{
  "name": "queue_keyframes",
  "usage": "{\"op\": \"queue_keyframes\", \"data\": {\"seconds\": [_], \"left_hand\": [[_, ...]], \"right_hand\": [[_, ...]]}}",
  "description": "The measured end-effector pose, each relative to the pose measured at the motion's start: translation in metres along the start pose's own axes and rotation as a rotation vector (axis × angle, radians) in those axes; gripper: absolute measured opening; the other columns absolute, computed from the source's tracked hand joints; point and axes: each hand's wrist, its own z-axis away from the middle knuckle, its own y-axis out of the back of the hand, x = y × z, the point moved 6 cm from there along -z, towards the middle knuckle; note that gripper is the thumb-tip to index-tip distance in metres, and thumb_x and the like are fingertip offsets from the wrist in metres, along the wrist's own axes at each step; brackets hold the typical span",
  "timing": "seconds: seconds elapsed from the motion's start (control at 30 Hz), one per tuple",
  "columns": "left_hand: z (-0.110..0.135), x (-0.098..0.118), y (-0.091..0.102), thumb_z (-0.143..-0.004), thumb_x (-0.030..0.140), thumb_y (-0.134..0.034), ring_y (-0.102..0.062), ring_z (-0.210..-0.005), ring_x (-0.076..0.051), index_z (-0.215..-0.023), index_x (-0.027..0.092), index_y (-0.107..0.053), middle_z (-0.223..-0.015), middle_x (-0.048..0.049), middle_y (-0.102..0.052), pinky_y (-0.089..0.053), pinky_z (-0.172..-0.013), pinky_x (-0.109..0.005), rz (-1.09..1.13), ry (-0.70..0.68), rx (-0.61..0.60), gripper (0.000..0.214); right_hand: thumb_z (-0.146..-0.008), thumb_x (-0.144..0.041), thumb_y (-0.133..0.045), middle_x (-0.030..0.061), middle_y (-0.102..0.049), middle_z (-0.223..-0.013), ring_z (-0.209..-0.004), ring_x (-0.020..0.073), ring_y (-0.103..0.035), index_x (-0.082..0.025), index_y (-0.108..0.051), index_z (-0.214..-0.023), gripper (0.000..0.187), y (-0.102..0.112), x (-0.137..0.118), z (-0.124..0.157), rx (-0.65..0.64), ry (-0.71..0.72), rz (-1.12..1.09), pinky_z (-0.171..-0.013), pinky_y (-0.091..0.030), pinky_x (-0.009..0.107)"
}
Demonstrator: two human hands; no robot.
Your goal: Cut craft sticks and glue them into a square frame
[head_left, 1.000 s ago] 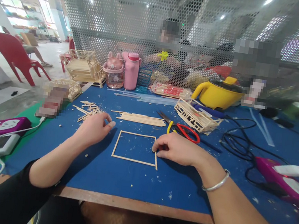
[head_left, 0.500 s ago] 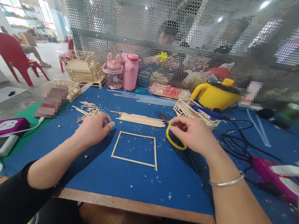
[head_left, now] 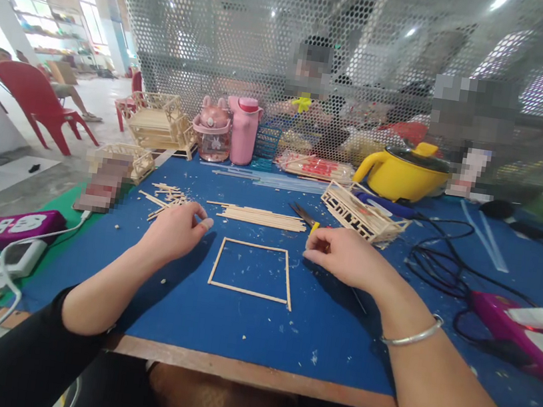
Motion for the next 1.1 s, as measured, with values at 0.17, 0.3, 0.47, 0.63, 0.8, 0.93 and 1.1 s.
{"op": "queue_keyframes", "data": {"seconds": [0.17, 0.3, 0.47, 0.63, 0.8, 0.93, 1.1], "left_hand": [[0.011, 0.025, 0.003, -0.077, 0.05, -0.05, -0.052, -0.108, -0.024, -0.118, 0.019, -0.049, -0.12, -0.0104, -0.056, -0.041, -0.091, -0.036, 0.104, -0.308, 0.035, 0.051], [0.03, 0.05, -0.007, -0.068, 0.062, -0.057, -0.016, -0.136, -0.03, -0.14, 0.02, -0.024, -0.149, -0.0133, -0.021, -0.017, -0.109, -0.047, 0.105, -0.611, -0.086, 0.09], [0.042, 0.06, -0.028, -0.058, 0.073, -0.057, -0.003, -0.137, -0.039, -0.144, 0.024, -0.011, -0.152, -0.0136, -0.009, -0.003, -0.104, -0.063, 0.01, -0.638, -0.23, 0.11], [0.046, 0.068, -0.034, -0.058, 0.075, -0.053, -0.004, -0.136, -0.041, -0.144, 0.025, -0.011, -0.152, -0.0139, -0.008, -0.002, -0.101, -0.067, -0.028, -0.675, -0.167, 0.108], [0.037, 0.063, -0.023, -0.075, 0.064, -0.047, -0.009, -0.136, -0.037, -0.142, 0.022, -0.02, -0.15, -0.0144, -0.015, -0.012, -0.103, -0.064, -0.021, -0.619, 0.052, 0.084], [0.031, 0.057, -0.009, -0.085, 0.046, -0.045, -0.03, -0.129, -0.029, -0.128, 0.02, -0.044, -0.139, -0.0132, -0.037, -0.028, -0.104, -0.05, 0.058, -0.607, 0.197, 0.051], [0.029, 0.056, 0.001, -0.086, 0.036, -0.047, -0.054, -0.101, -0.02, -0.108, 0.019, -0.059, -0.104, -0.0079, -0.059, -0.044, -0.09, -0.036, 0.173, -0.575, 0.275, 0.031]], "right_hand": [[-0.072, -0.035, -0.056, 0.0003, -0.065, -0.069, -0.061, 0.0133, -0.055, -0.021, -0.063, -0.069, 0.016, -0.001, 0.0, 0.0, -0.006, -0.02, 0.011, -0.053, -0.036, 0.023], [-0.072, -0.034, -0.057, 0.0004, -0.065, -0.068, -0.061, 0.0132, -0.055, -0.02, -0.063, -0.068, 0.015, -0.001, 0.003, 0.0, -0.018, -0.036, 0.021, -0.053, -0.036, 0.023], [-0.071, -0.03, -0.058, -0.0007, -0.064, -0.066, -0.059, 0.0127, -0.055, -0.021, -0.063, -0.07, 0.01, -0.016, -0.012, 0.003, -0.111, 0.066, -0.053, -0.053, -0.036, 0.022], [-0.071, -0.024, -0.056, -0.0015, -0.064, -0.069, -0.061, 0.0119, -0.055, -0.021, -0.065, -0.077, 0.011, -0.017, -0.025, 0.006, -0.177, 0.207, -0.106, -0.056, -0.037, 0.021], [-0.069, -0.027, -0.058, -0.0004, -0.064, -0.068, -0.06, 0.0126, -0.055, -0.02, -0.064, -0.074, 0.01, 0.027, 0.028, 0.011, 0.093, -0.165, 0.048, -0.053, -0.036, 0.022], [-0.066, -0.029, -0.063, 0.0018, -0.064, -0.07, -0.06, 0.0146, -0.055, -0.02, -0.065, -0.074, 0.012, 0.034, 0.062, 0.014, 0.069, -0.363, 0.177, -0.049, -0.034, 0.023], [-0.067, -0.026, -0.062, 0.0033, -0.066, -0.071, -0.065, 0.0168, -0.059, -0.02, -0.065, -0.071, 0.008, 0.03, 0.08, 0.012, 0.003, -0.474, 0.229, -0.051, -0.036, 0.024]]}}
